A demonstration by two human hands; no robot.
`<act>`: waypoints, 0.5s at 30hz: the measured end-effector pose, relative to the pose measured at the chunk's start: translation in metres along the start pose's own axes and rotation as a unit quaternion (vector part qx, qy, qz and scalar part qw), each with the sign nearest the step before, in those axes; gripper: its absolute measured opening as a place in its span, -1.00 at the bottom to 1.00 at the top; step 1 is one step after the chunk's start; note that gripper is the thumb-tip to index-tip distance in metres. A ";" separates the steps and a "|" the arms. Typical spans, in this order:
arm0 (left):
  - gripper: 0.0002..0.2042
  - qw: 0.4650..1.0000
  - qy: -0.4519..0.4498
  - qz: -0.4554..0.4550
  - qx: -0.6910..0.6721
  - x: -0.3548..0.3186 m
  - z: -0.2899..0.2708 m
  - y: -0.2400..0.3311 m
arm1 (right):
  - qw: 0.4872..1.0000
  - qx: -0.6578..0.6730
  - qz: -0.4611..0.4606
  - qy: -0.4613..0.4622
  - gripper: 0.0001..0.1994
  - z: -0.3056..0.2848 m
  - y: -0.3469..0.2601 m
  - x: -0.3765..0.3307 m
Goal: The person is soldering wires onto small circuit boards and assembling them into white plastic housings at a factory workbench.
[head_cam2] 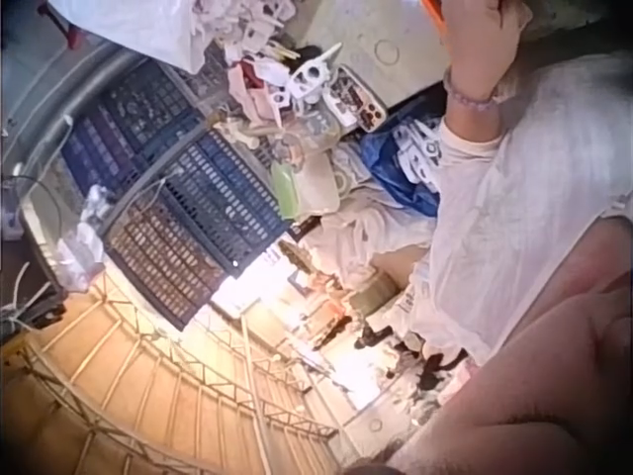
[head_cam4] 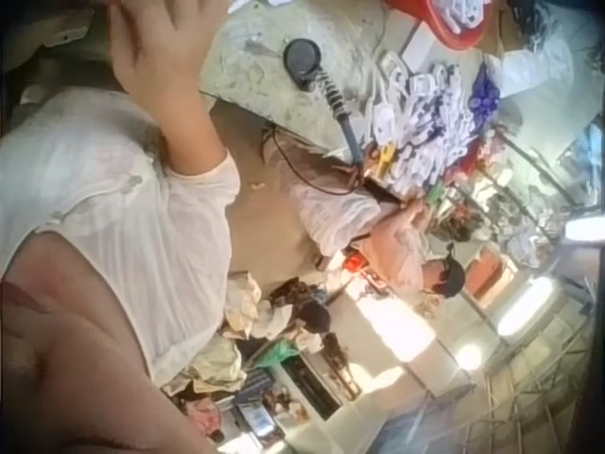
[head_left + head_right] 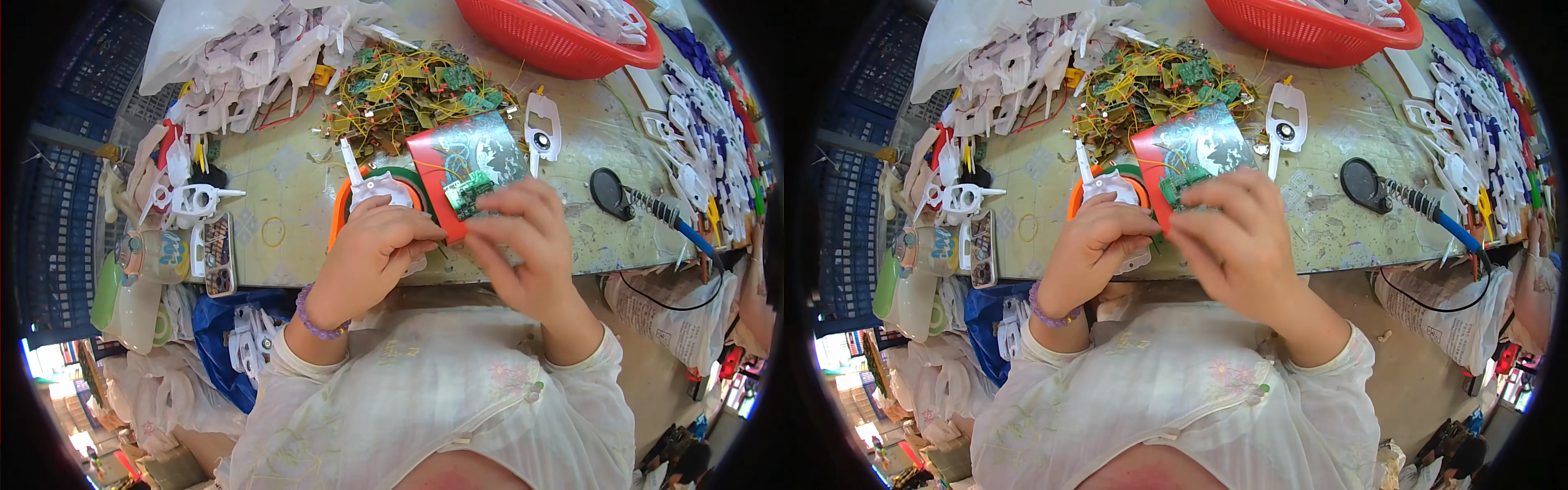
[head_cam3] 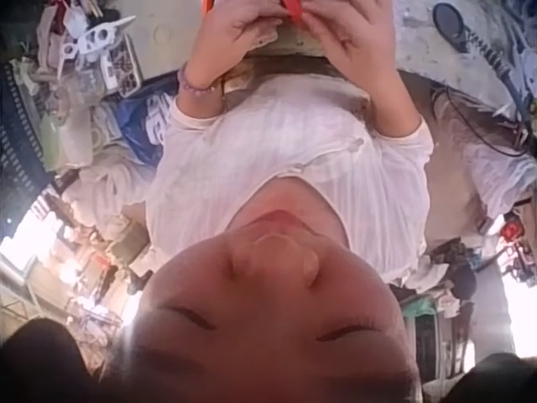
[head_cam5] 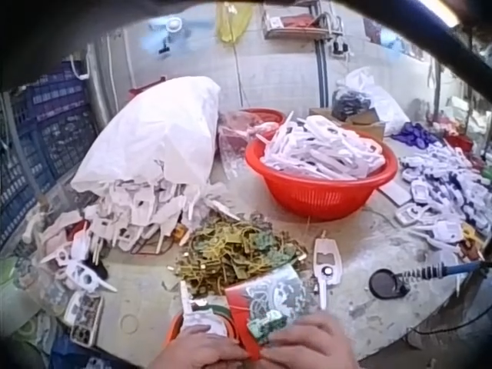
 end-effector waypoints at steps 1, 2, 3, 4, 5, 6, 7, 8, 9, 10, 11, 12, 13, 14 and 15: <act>-0.85 1.000 -0.002 -0.002 0.006 0.000 0.000 0.000 | 0.999 0.030 0.000 -0.027 -0.79 0.001 -0.004 -0.003; -0.85 1.000 -0.003 -0.004 0.007 -0.001 0.000 0.000 | 0.999 0.031 0.001 -0.028 -0.79 0.002 -0.008 -0.008; -0.85 1.000 -0.010 -0.004 0.017 0.000 0.001 0.001 | 0.999 0.021 0.010 -0.037 -0.79 0.004 -0.010 -0.012; -0.85 0.999 -0.017 -0.003 0.027 0.001 0.001 0.002 | 0.999 0.010 0.019 -0.045 -0.79 0.007 -0.010 -0.013; -0.85 0.999 -0.019 -0.001 0.027 0.002 0.001 0.003 | 1.000 0.006 -0.009 -0.029 -0.78 0.015 -0.006 -0.017; -0.85 0.999 -0.018 -0.007 0.030 0.002 0.001 0.005 | 1.000 0.004 -0.008 -0.027 -0.78 0.018 -0.005 -0.018; -0.84 0.999 -0.017 -0.012 0.034 0.002 0.001 0.006 | 1.000 -0.005 -0.004 -0.013 -0.79 0.019 -0.004 -0.019; -0.84 0.999 -0.019 -0.010 0.034 0.004 0.001 0.006 | 1.000 -0.015 0.000 0.002 -0.80 0.019 -0.003 -0.019; -0.85 0.999 -0.015 -0.012 0.030 0.004 0.001 0.007 | 1.000 -0.015 0.000 0.002 -0.80 0.018 -0.003 -0.019; -0.86 1.000 -0.010 -0.013 0.026 0.004 0.001 0.008 | 1.000 -0.014 -0.001 0.010 -0.79 0.017 -0.003 -0.019; -0.86 1.000 -0.011 -0.013 0.026 0.005 0.000 0.007 | 1.000 -0.013 -0.001 0.018 -0.78 0.017 -0.002 -0.019; -0.88 1.000 -0.010 -0.012 0.001 0.006 0.000 0.006 | 1.000 -0.013 -0.001 0.018 -0.78 0.017 -0.002 -0.018; -0.90 1.000 -0.009 -0.011 -0.024 0.007 0.000 0.005 | 0.999 0.004 -0.001 0.035 -0.77 0.017 0.000 -0.019; -0.90 1.000 -0.010 -0.011 -0.024 0.009 0.002 0.004 | 0.998 0.021 0.000 0.052 -0.75 0.016 0.001 -0.019; -0.91 0.998 0.039 -0.022 -0.037 0.008 0.002 0.002 | 0.998 0.023 0.010 0.065 -0.72 0.012 0.001 -0.017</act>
Point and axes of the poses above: each hand's wrist, its own x-axis towards the middle knuckle, its own z-axis out of the palm, y = z × x, the point moved 4 cm from there along x, towards the middle knuckle, and after that the axes turned 15 degrees about z, right-handed, at the moved point
